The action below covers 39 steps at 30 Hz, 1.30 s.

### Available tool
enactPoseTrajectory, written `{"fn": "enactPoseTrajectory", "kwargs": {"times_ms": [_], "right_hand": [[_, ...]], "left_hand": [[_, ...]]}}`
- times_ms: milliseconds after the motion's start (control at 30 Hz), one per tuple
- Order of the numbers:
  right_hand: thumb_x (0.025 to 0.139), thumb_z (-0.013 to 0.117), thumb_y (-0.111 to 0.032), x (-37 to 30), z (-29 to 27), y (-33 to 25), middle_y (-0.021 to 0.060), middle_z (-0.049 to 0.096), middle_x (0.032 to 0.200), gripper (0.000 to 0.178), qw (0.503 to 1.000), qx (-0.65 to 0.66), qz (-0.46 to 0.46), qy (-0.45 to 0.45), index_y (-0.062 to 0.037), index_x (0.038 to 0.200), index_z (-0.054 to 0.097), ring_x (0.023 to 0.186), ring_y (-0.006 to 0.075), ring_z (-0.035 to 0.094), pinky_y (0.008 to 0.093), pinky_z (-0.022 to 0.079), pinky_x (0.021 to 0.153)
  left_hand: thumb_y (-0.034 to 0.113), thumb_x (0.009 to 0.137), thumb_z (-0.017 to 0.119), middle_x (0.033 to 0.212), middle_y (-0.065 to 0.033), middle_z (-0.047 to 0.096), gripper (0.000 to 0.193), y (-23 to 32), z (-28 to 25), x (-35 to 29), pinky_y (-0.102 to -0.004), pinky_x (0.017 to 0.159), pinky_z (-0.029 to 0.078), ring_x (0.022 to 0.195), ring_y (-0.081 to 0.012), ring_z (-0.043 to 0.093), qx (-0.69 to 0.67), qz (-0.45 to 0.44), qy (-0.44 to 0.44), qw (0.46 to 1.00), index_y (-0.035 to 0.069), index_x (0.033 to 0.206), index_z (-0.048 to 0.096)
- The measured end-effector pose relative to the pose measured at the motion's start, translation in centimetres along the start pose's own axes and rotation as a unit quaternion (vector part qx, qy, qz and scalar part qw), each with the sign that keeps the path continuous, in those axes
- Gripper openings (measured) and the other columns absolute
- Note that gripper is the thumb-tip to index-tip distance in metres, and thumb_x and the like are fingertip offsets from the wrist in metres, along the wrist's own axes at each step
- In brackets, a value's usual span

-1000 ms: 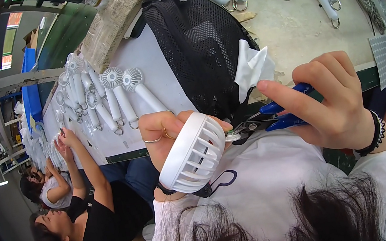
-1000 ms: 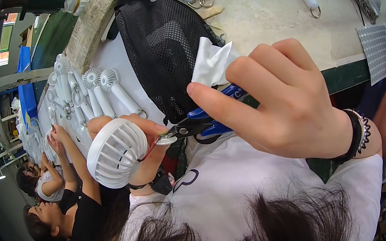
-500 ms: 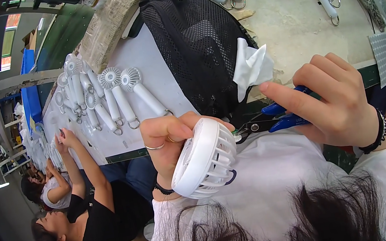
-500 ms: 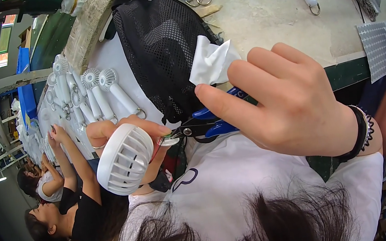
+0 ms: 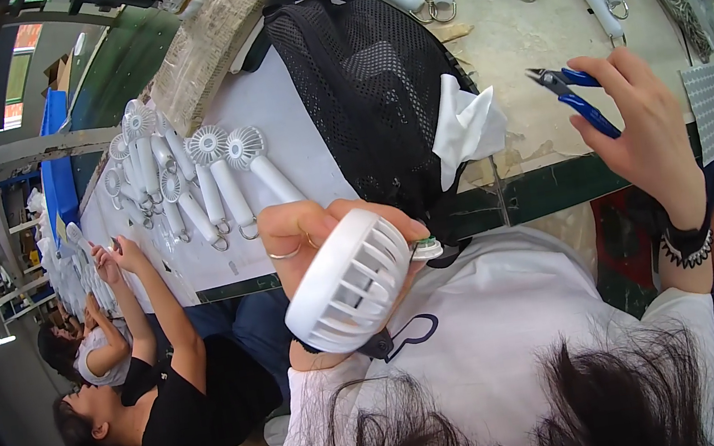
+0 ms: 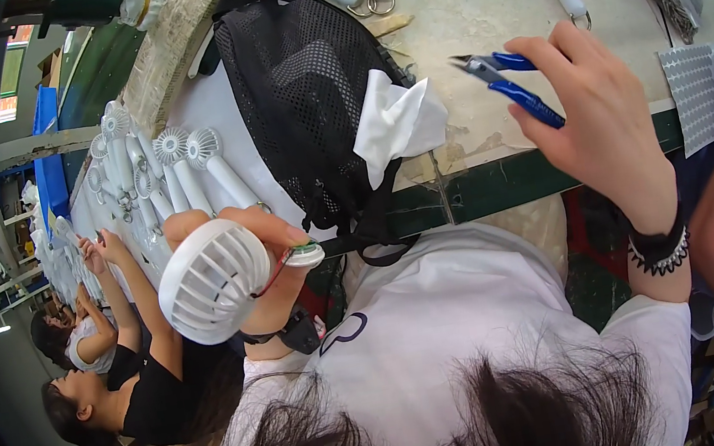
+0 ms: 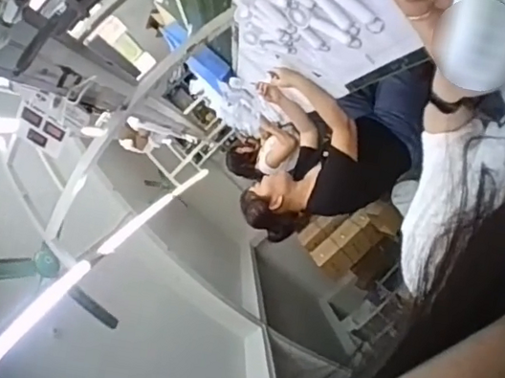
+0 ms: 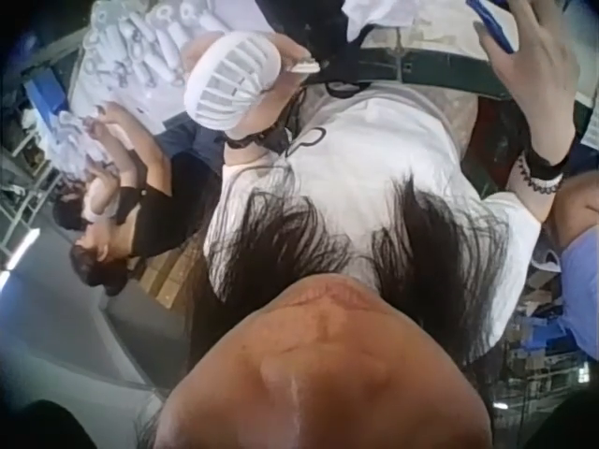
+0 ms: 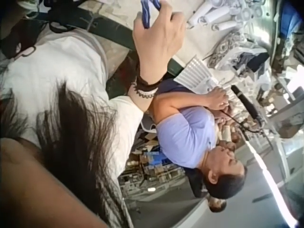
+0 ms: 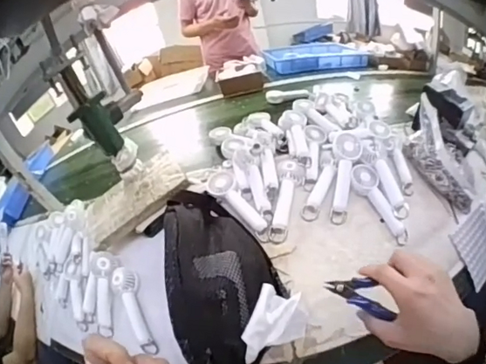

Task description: The person assembles a handheld fan by inserting a circuit board into the fan head, trimming the wires with shears, and pressing a plastic cap over the assembly. They then place the fan under a press and set it aside on the table.

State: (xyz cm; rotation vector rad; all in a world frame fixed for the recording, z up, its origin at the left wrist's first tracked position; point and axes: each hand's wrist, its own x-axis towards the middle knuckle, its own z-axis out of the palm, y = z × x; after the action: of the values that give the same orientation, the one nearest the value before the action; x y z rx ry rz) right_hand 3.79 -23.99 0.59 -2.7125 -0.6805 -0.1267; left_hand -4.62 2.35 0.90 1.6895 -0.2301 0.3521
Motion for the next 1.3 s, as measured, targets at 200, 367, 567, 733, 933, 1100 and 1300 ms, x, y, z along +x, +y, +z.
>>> {"fn": "enactPoseTrajectory", "kwargs": {"times_ms": [200, 367, 567, 733, 933, 1100, 1300], "right_hand": [[0.072, 0.066, -0.009, 0.1, 3.9, 3.0, 0.0129, 0.049, 0.091, 0.044, 0.998, 0.03, 0.052, 0.004, -0.0053, 0.113, 0.051, 0.085, 0.0305, 0.052, 0.0364, 0.043, 0.074], [0.072, 0.066, -0.01, 0.2, 4.6, 3.0, 0.0123, 0.052, 0.099, 0.04, 0.996, 0.063, 0.022, 0.057, -0.0037, 0.109, 0.054, 0.09, 0.0302, 0.052, 0.0347, 0.043, 0.078], [0.066, 0.072, -0.007, -0.4, 1.7, -2.4, 0.0124, 0.057, 0.083, 0.029, 0.925, 0.308, -0.149, 0.164, -0.0005, 0.093, 0.063, 0.07, 0.0239, 0.056, 0.0285, 0.046, 0.059], [0.064, 0.073, -0.004, 0.3, 2.5, -6.9, 0.0088, 0.058, 0.076, 0.024, 0.84, 0.439, -0.252, 0.195, 0.0002, 0.086, 0.064, 0.061, 0.0188, 0.056, 0.0257, 0.045, 0.05], [0.062, 0.073, -0.002, 0.3, 3.8, -8.4, 0.0086, 0.058, 0.075, 0.025, 0.809, 0.481, -0.255, 0.221, 0.0018, 0.085, 0.062, 0.061, 0.0189, 0.057, 0.0257, 0.046, 0.05], [0.061, 0.071, 0.001, 0.2, 4.0, -8.5, 0.0101, 0.059, 0.078, 0.026, 0.814, 0.487, -0.241, 0.205, 0.0025, 0.085, 0.062, 0.063, 0.0204, 0.059, 0.0267, 0.048, 0.052], [0.06, 0.07, 0.002, 0.1, 4.0, -8.7, 0.0111, 0.06, 0.079, 0.026, 0.816, 0.471, -0.254, 0.219, 0.0031, 0.085, 0.061, 0.066, 0.0218, 0.06, 0.0276, 0.049, 0.054]], "left_hand": [[0.017, 0.084, 0.06, 0.067, -0.0134, 0.055, 0.032, -0.5, 0.5, 0.6, -0.022, 0.05, 0.04, 0.053, -0.0157, 0.047, -0.08, 0.047, 0.009, 0.996, 0.009, 0.096, 0.032], [0.023, 0.089, 0.051, 0.068, -0.0167, 0.055, 0.024, -1.1, 0.2, 0.7, -0.0257, 0.052, 0.045, 0.054, -0.02, 0.047, -0.195, 0.055, -0.038, 0.979, 0.012, 0.099, 0.032], [0.025, 0.087, 0.054, 0.07, -0.0176, 0.056, 0.029, -0.9, 0.6, 0.9, -0.0278, 0.052, 0.047, 0.058, -0.0206, 0.048, -0.209, 0.066, -0.064, 0.974, 0.013, 0.101, 0.031], [0.022, 0.086, 0.058, 0.071, -0.0171, 0.056, 0.032, -0.6, 1.6, 1.3, -0.0268, 0.051, 0.047, 0.059, -0.0211, 0.049, -0.14, 0.091, -0.056, 0.984, 0.012, 0.1, 0.031], [0.012, 0.081, 0.063, 0.072, -0.0166, 0.056, 0.037, 0.0, 1.5, 0.6, -0.0262, 0.052, 0.048, 0.06, -0.0211, 0.05, -0.088, 0.095, -0.037, 0.991, 0.01, 0.097, 0.029], [0.008, 0.076, 0.068, 0.071, -0.0156, 0.056, 0.044, -0.6, 1.3, 0.6, -0.0259, 0.052, 0.048, 0.06, -0.0209, 0.051, -0.054, 0.106, -0.038, 0.992, 0.01, 0.094, 0.029], [-0.006, 0.067, 0.072, 0.08, -0.0261, 0.061, 0.052, -1.0, 1.5, 0.4, -0.0255, 0.052, 0.046, 0.056, -0.0192, 0.054, -0.176, 0.13, -0.022, 0.975, 0.008, 0.092, 0.029]]}}
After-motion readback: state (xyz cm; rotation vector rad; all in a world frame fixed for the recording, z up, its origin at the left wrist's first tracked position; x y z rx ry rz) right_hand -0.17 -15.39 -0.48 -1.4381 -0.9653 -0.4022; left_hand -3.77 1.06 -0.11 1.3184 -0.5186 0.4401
